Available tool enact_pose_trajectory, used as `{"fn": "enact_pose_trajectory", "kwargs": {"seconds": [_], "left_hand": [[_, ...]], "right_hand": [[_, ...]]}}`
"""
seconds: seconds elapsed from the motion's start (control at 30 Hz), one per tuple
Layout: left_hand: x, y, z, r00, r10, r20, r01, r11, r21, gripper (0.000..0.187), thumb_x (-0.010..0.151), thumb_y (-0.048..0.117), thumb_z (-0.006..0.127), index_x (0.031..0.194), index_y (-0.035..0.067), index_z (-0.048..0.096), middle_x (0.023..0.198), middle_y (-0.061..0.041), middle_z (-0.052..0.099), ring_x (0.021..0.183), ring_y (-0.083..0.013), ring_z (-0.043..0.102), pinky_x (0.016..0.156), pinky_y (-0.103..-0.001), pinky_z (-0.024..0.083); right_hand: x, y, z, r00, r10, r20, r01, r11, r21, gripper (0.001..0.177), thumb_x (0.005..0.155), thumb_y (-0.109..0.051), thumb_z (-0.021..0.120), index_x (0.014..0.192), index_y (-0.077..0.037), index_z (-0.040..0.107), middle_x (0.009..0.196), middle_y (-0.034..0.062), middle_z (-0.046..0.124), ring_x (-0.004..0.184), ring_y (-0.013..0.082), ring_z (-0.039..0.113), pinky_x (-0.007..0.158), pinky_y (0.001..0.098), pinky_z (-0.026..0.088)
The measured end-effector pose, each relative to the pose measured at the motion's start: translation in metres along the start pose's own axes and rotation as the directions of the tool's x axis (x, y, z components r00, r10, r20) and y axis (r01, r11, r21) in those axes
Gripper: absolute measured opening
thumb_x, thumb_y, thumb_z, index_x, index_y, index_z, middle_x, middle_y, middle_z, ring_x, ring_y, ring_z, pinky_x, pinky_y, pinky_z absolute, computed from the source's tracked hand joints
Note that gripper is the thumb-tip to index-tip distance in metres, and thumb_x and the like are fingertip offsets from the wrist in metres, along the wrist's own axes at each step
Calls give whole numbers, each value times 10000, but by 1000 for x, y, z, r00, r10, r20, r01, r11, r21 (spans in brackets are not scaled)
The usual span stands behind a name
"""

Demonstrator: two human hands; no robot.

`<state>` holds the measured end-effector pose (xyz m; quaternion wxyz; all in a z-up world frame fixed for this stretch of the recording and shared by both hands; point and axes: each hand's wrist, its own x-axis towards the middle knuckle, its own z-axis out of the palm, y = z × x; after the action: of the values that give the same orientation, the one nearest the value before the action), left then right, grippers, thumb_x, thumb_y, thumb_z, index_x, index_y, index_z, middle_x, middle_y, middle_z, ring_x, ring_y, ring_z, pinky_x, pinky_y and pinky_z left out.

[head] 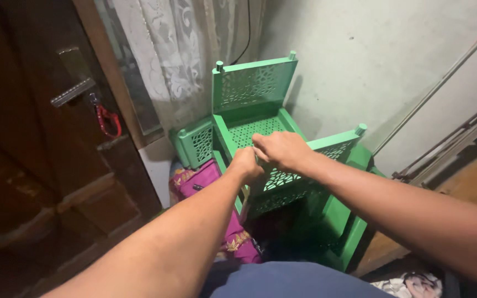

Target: The person assembles a green plastic chair by hand, attaching side panels and a backrest to the seat base. They repeatedly align and press the parts together to secure the connections.

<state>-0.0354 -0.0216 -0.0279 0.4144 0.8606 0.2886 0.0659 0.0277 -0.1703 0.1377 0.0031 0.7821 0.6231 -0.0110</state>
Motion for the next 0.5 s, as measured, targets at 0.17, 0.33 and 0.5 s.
{"fn": "enact_pose_trajectory", "kwargs": {"seconds": [0.17, 0.33, 0.5], "left_hand": [[14, -11, 14, 1000, -1, 13, 1, 1000, -11, 402, 780, 177, 929, 1109, -34, 835, 1091, -293, 871, 1019, -408, 889, 872, -481, 711], [17, -13, 8, 1000, -5, 20, 3, 995, 101, 402, 803, 198, 961, 1081, -69, 847, 1096, -292, 854, 1050, -408, 869, 881, -474, 713], [5, 3, -6, 995, -44, 85, 42, 999, 21, 424, 760, 231, 976, 1058, -42, 845, 1070, -257, 871, 1017, -377, 893, 857, -470, 723]], "right_hand": [[-12, 13, -3, 984, -169, -55, 177, 968, 178, 323, 1060, -365, 689, 1222, -97, 611, 891, 233, 778, 895, 505, 756, 757, 638, 569], [-13, 14, 4, 988, -139, -69, 145, 986, 86, 335, 1126, -421, 658, 1240, -106, 631, 922, 213, 787, 944, 492, 761, 820, 631, 569], [-10, 21, 3, 897, -371, -241, 388, 921, 29, 337, 1077, -414, 684, 1200, -102, 659, 867, 215, 780, 903, 479, 763, 776, 630, 559]]}}
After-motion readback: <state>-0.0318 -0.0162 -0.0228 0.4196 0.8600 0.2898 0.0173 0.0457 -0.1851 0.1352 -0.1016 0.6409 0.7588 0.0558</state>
